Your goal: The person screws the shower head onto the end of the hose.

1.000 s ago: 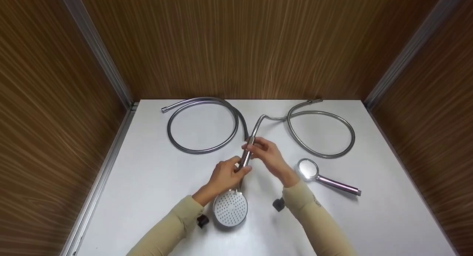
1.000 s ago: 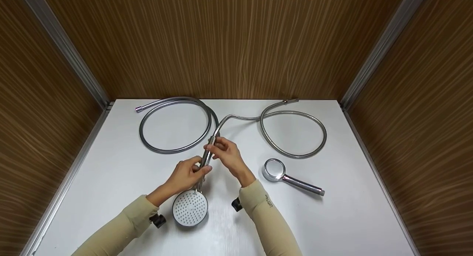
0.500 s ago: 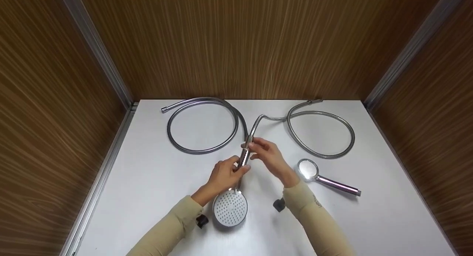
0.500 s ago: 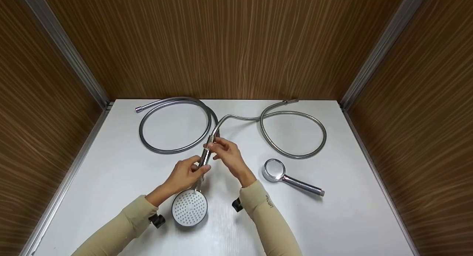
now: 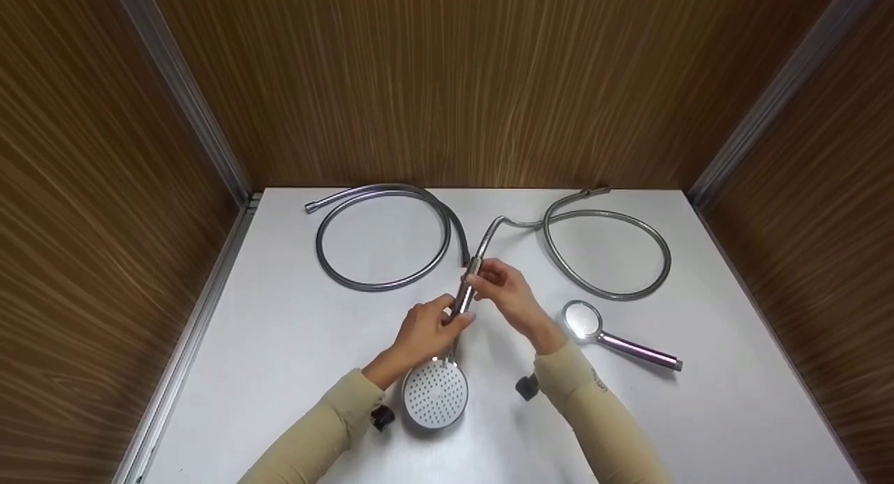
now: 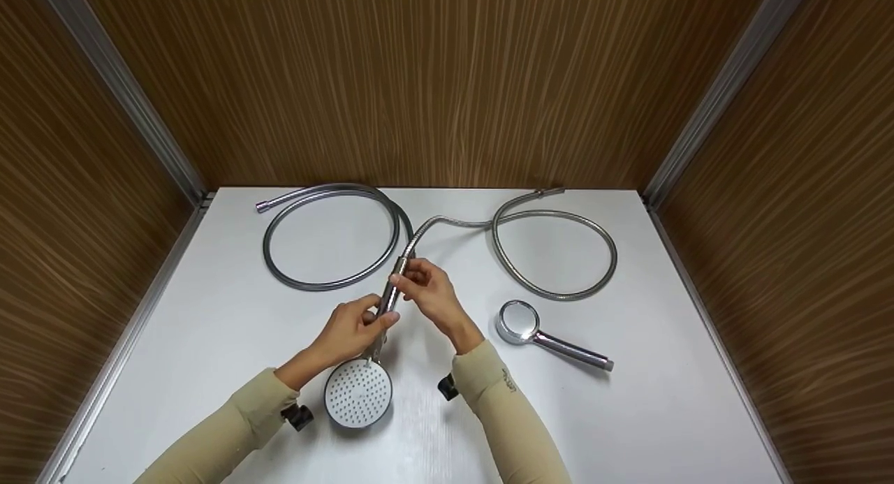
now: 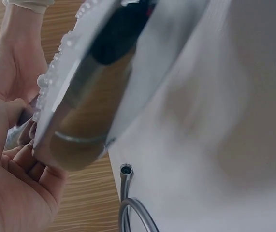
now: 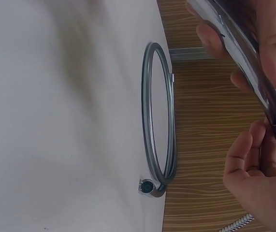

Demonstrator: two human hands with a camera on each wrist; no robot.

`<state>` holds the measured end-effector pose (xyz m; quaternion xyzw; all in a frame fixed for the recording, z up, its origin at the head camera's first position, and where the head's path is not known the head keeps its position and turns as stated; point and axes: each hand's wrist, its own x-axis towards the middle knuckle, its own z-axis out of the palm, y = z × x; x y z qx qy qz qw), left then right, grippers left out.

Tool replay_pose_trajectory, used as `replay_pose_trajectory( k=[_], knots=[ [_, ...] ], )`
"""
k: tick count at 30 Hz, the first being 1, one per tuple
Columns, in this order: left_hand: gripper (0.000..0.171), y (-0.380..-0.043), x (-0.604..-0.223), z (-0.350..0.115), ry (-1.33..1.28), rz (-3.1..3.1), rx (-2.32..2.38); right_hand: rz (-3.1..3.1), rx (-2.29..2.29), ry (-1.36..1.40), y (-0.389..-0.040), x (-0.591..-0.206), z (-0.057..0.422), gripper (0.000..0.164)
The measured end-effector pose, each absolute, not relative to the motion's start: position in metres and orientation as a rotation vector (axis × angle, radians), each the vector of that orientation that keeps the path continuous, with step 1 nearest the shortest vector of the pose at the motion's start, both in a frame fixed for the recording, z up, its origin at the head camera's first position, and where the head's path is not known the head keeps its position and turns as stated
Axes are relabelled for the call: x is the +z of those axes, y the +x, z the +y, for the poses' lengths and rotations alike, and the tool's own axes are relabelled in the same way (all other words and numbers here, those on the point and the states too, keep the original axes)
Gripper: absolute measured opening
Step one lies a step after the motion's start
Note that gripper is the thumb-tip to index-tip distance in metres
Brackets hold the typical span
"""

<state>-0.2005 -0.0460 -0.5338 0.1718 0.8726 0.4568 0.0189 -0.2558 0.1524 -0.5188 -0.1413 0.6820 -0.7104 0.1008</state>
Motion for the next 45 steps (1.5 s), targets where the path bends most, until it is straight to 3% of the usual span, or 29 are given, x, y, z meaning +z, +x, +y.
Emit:
replay_pose_trajectory(
  k=[8, 15, 39, 45],
  knots=[
    [0.033, -0.1983, -0.5333, -0.0435, 0.561, 2.704, 1.416, 1.991, -2.137, -0.340, -0.2552, -0.5207, 0.1516, 0.022],
    [0.032, -0.1992, -0.5324, -0.0427, 0.553, 2.709, 1.416, 1.972, -2.123, -0.403, -0.2581, -0.5232, 0.1524, 0.034],
    [0.036, -0.2023, -0.5330, -0.0438, 0.540, 2.732, 1.398, 2.058, -2.073, -0.432, -0.2587, -0.5212, 0.1529, 0.031],
    [0.034, -0.2037, -0.5329, -0.0439, 0.530, 2.741, 1.413, 2.000, -2.087, -0.399, -0.2595, -0.5191, 0.1512, 0.039]
  ],
)
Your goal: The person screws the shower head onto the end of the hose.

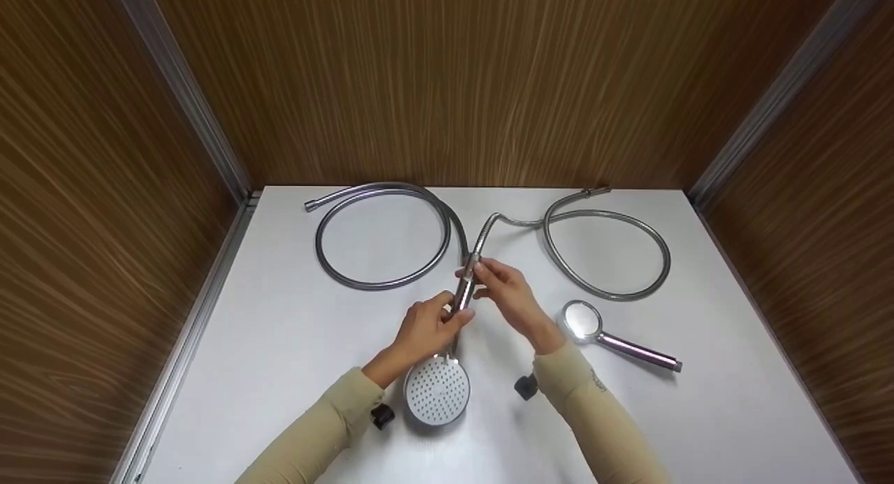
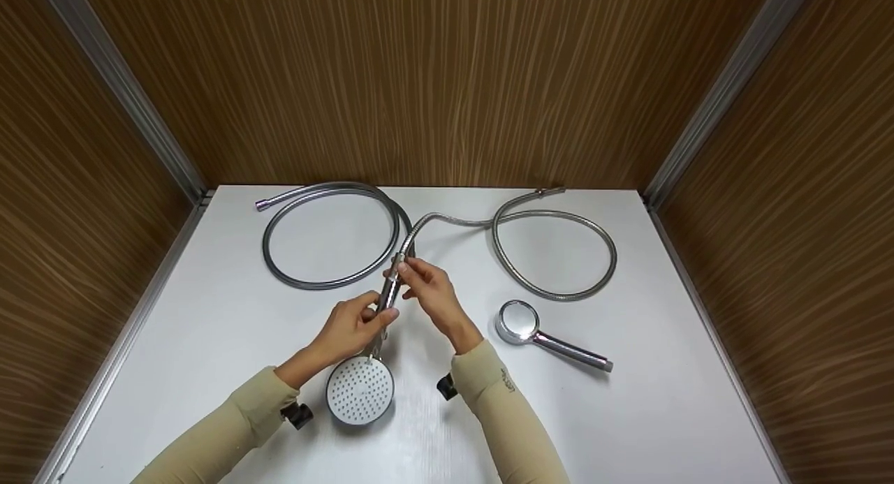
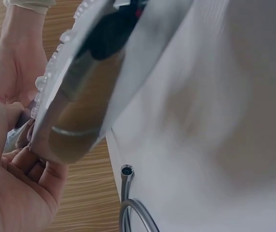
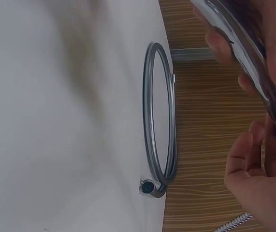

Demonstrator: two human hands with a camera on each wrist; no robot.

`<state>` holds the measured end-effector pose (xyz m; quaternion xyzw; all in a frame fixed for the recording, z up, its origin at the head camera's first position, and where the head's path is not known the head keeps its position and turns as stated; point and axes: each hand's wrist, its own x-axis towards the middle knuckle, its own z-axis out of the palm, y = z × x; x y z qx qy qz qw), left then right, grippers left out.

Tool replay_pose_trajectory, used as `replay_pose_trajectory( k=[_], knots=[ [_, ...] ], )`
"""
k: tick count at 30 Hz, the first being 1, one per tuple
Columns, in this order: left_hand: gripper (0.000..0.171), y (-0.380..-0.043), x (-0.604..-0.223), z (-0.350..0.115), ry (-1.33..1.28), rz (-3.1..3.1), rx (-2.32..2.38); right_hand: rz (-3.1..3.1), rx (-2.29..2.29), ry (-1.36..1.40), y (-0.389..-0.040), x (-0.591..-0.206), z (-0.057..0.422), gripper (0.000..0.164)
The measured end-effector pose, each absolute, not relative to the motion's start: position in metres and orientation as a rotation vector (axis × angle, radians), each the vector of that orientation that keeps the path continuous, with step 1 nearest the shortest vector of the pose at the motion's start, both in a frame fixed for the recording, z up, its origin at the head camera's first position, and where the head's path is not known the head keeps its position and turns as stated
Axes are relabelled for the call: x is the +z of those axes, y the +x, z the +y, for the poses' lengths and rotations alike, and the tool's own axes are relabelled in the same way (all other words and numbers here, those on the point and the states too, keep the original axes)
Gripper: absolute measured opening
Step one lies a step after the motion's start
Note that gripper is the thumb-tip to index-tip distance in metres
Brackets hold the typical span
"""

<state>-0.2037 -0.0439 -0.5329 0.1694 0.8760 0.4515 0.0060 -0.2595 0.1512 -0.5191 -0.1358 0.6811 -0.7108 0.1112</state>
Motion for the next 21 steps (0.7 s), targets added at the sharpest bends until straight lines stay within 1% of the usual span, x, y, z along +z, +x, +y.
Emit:
replay_pose_trajectory(
  k=[4, 9, 14, 21],
  knots=[
    [0.033, -0.2036, -0.5325, -0.0441, 0.524, 2.746, 1.412, 2.009, -2.081, -0.412, -0.2604, -0.5190, 0.1512, 0.040],
    [0.032, -0.2032, -0.5327, -0.0430, 0.521, 2.725, 1.426, 2.054, -2.092, -0.410, -0.2607, -0.5188, 0.1519, 0.034],
    [0.031, -0.2034, -0.5341, -0.0416, 0.527, 2.734, 1.424, 2.030, -2.112, -0.392, -0.2605, -0.5193, 0.1529, 0.035],
    [0.034, -0.2034, -0.5337, -0.0412, 0.546, 2.730, 1.412, 1.950, -2.135, -0.389, -0.2599, -0.5203, 0.1549, 0.038]
  ],
)
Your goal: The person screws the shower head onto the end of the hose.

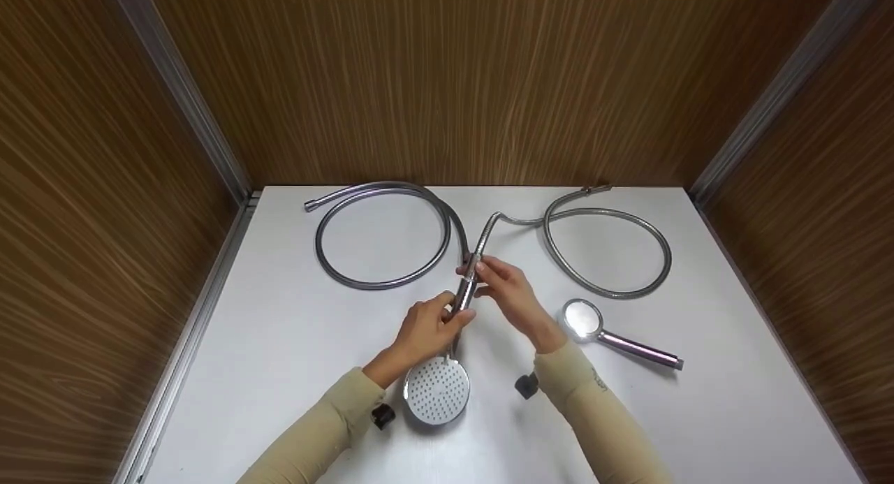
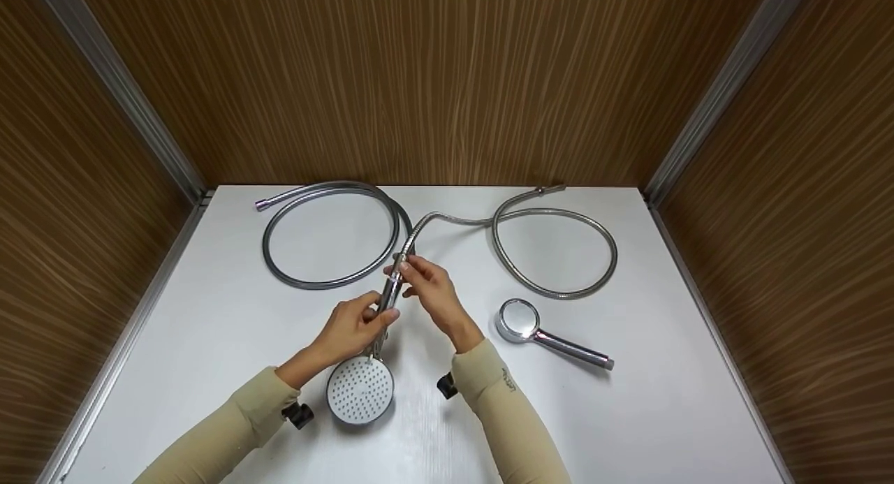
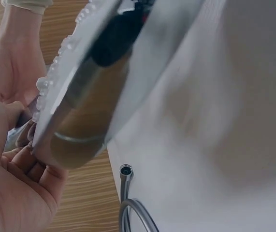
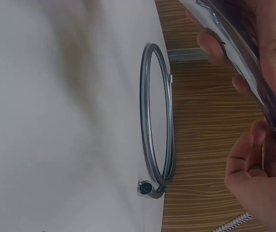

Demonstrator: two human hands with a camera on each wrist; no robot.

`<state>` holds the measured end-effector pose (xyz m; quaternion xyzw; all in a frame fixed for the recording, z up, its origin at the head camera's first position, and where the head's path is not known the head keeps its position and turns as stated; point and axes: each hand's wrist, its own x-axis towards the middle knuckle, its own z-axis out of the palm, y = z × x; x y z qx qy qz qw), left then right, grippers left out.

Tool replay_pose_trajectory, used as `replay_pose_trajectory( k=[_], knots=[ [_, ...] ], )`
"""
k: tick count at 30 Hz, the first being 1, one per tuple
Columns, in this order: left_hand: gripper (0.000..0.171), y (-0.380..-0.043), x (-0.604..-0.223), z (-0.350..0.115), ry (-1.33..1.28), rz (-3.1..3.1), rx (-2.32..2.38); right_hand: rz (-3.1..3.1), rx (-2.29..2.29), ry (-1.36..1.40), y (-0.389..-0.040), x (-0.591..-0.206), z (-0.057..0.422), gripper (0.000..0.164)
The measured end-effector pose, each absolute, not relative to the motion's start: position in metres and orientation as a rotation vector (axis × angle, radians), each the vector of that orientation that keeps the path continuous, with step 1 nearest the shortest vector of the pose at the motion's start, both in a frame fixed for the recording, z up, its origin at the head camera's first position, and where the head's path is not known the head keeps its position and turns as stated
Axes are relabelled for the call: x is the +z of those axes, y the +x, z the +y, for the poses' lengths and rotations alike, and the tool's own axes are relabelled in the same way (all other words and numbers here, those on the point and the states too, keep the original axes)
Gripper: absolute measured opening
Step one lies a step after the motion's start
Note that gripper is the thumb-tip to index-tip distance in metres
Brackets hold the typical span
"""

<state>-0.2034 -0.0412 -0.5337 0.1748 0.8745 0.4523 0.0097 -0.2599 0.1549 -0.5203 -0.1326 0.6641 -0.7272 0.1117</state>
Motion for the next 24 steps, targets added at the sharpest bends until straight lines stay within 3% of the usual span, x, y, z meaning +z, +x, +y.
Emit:
replay_pose_trajectory(
  k=[24],
  knots=[
    [0.034, -0.2017, -0.5301, -0.0426, 0.537, 2.734, 1.403, 2.006, -2.138, -0.412, -0.2600, -0.5172, 0.1523, 0.035]
  ],
)
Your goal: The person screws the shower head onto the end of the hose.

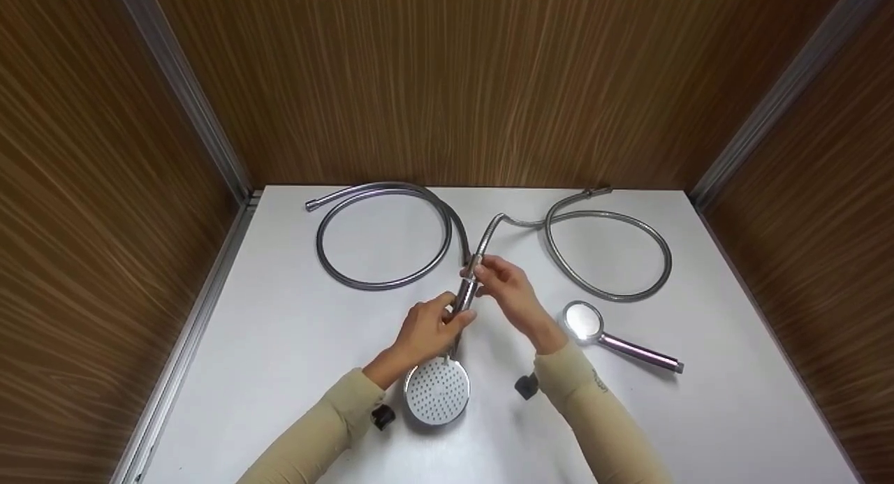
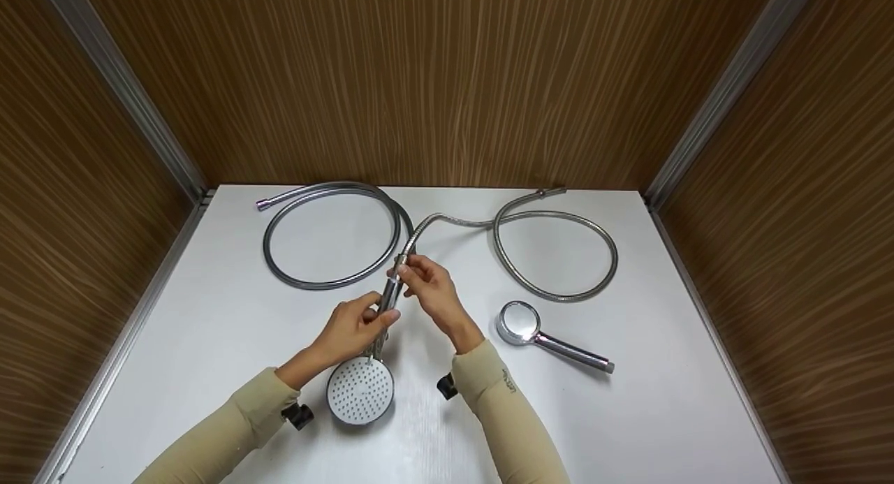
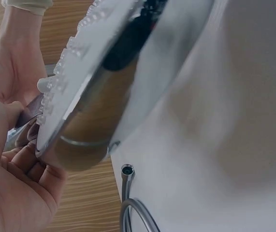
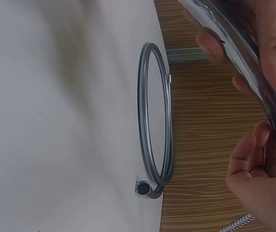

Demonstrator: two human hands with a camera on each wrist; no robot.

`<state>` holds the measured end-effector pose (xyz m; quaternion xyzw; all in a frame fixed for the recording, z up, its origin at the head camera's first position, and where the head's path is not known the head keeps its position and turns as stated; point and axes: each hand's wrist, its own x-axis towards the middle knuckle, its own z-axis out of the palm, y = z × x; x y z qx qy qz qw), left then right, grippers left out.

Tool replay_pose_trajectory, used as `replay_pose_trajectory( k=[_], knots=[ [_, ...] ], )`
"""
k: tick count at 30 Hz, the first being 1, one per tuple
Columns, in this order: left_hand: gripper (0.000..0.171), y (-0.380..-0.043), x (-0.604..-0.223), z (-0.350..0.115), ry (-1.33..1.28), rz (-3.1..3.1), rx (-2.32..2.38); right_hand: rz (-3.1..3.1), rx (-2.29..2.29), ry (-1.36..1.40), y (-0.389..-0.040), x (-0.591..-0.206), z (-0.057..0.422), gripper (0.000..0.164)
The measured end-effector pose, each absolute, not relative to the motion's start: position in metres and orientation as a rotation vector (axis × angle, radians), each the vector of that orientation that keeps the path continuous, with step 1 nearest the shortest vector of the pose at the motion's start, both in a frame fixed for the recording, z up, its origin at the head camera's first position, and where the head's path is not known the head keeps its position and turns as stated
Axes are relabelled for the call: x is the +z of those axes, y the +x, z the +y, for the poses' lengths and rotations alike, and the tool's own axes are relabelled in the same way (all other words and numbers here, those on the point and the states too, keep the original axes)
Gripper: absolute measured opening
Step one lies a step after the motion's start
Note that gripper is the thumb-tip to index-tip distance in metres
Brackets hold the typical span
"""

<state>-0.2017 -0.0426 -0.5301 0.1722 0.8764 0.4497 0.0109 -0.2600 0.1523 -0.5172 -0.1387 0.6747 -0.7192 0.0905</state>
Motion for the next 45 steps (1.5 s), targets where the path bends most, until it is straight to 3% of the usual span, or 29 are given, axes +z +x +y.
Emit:
replay_pose_trajectory(
  k=[7, 16, 45],
  knots=[
    [0.033, -0.2017, -0.5298, -0.0419, 0.538, 2.745, 1.387, 1.940, -2.189, -0.388, -0.2586, -0.5164, 0.1524, 0.026],
    [0.034, -0.2025, -0.5306, -0.0437, 0.522, 2.765, 1.359, 2.068, -2.081, -0.415, -0.2588, -0.5157, 0.1533, 0.035],
    [0.032, -0.2037, -0.5326, -0.0436, 0.596, 2.772, 1.399, 2.028, -2.108, -0.452, -0.2583, -0.5172, 0.1504, 0.035]
  ],
)
